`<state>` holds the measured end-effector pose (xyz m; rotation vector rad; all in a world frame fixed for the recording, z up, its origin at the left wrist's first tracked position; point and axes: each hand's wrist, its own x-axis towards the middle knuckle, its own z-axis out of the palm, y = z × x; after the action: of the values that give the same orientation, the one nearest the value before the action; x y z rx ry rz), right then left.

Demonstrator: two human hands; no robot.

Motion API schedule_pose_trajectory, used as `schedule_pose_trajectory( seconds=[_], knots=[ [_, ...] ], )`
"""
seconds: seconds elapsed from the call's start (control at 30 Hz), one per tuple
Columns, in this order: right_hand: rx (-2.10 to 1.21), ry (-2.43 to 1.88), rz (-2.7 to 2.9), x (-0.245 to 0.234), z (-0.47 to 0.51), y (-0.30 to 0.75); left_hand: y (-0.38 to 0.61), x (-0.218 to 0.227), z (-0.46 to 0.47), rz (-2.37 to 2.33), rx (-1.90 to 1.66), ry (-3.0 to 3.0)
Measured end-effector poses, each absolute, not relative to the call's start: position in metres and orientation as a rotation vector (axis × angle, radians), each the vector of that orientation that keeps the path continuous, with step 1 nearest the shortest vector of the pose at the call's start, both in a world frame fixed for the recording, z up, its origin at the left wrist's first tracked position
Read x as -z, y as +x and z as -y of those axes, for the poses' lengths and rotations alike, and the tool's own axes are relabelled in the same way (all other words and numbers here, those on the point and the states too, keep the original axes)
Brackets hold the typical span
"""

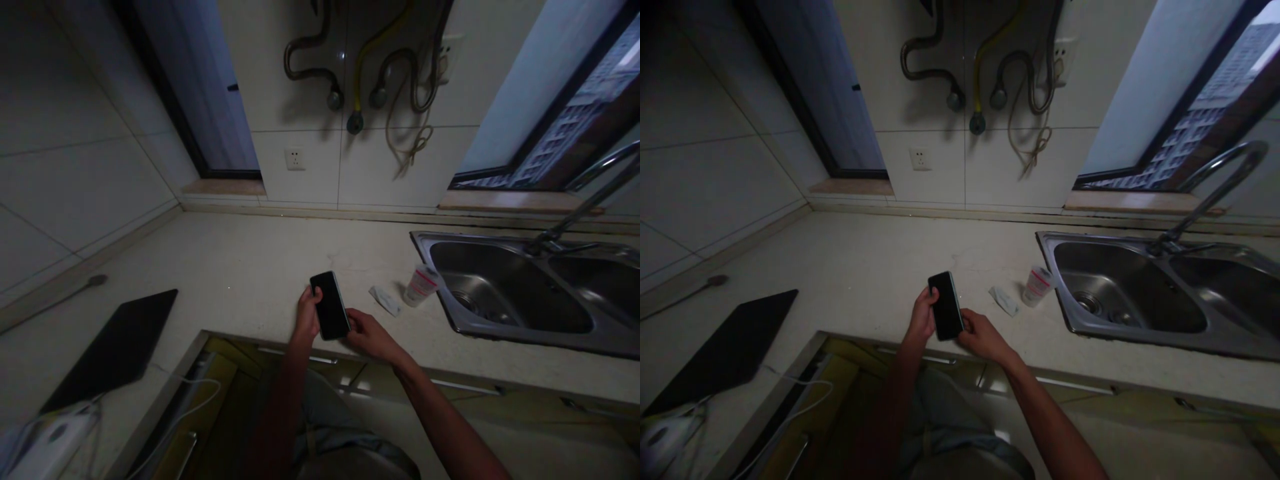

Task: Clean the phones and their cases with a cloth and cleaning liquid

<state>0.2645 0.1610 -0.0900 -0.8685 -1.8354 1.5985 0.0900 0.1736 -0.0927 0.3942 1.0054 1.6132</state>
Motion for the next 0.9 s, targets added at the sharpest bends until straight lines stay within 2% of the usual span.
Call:
schedule_pose_trajectory(
  seconds=[0.23,0.57,0.9],
  knots=[
    [-1.409,-0.949,1.968,0.085,-0.160,0.264,0.088,0.092,-0.176,-0.980,-1.601,0.388],
    [-1.637,-0.897,1.769,0.098,-0.163,0.261,0.088,0.095,-0.179,-0.981,-1.572,0.388],
    [-1.630,-0.895,1.708,0.102,-0.161,0.262,0.089,0.097,-0.183,-1.020,-1.559,0.413]
  ],
)
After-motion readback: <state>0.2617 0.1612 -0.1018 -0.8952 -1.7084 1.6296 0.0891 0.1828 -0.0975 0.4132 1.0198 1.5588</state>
